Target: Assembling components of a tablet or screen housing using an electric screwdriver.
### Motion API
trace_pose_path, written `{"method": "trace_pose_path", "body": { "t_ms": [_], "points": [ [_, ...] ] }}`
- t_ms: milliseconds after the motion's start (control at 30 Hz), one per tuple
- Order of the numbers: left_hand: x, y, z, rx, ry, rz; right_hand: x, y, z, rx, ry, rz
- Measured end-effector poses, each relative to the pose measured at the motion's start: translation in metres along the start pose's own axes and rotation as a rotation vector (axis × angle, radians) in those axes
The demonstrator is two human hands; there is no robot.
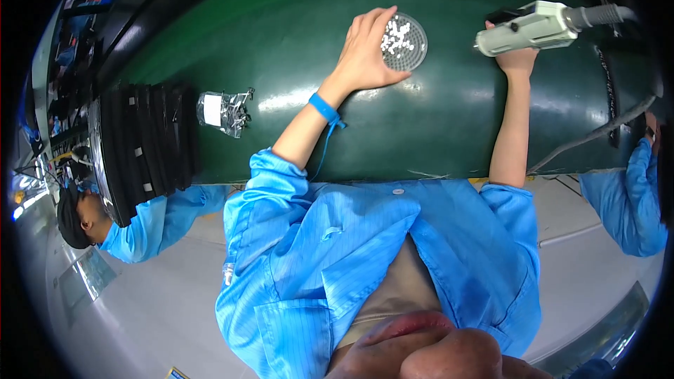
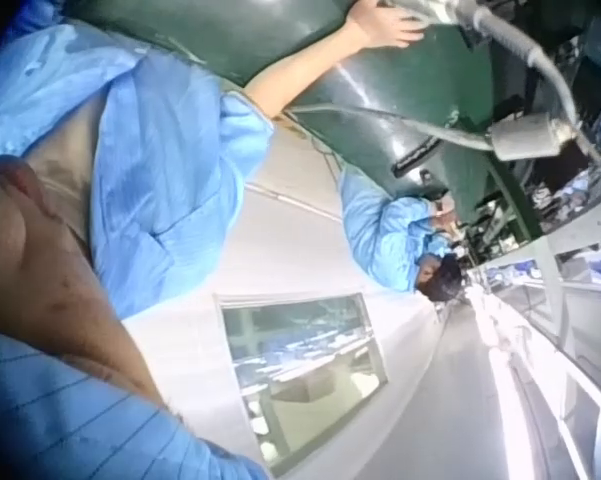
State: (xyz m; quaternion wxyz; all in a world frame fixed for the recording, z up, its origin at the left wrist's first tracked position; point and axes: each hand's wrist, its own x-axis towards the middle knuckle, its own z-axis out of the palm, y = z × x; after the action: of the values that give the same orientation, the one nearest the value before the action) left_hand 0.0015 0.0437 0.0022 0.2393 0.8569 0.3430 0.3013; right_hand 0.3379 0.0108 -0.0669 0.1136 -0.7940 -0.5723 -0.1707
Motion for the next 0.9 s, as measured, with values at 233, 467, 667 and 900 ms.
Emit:
{"method": "trace_pose_path", "body": {
  "t_ms": [233, 467, 667, 900],
  "points": [
    [-0.005, 0.006, -0.004, -0.071, -0.113, 0.103, -0.001, -0.005, -0.015, 0.439, 0.328, -0.020],
    [-0.017, 0.015, 0.006, -0.102, -0.154, 0.136, -0.005, 0.015, 0.024, 0.543, 0.441, -0.117],
    [-0.001, 0.008, 0.005, -0.054, -0.071, 0.069, 0.006, -0.009, -0.022, 0.245, 0.154, -0.009],
    [0.001, 0.012, 0.008, -0.109, -0.132, 0.097, 0.009, -0.012, -0.025, 0.282, 0.143, 0.137]
  ]
}}
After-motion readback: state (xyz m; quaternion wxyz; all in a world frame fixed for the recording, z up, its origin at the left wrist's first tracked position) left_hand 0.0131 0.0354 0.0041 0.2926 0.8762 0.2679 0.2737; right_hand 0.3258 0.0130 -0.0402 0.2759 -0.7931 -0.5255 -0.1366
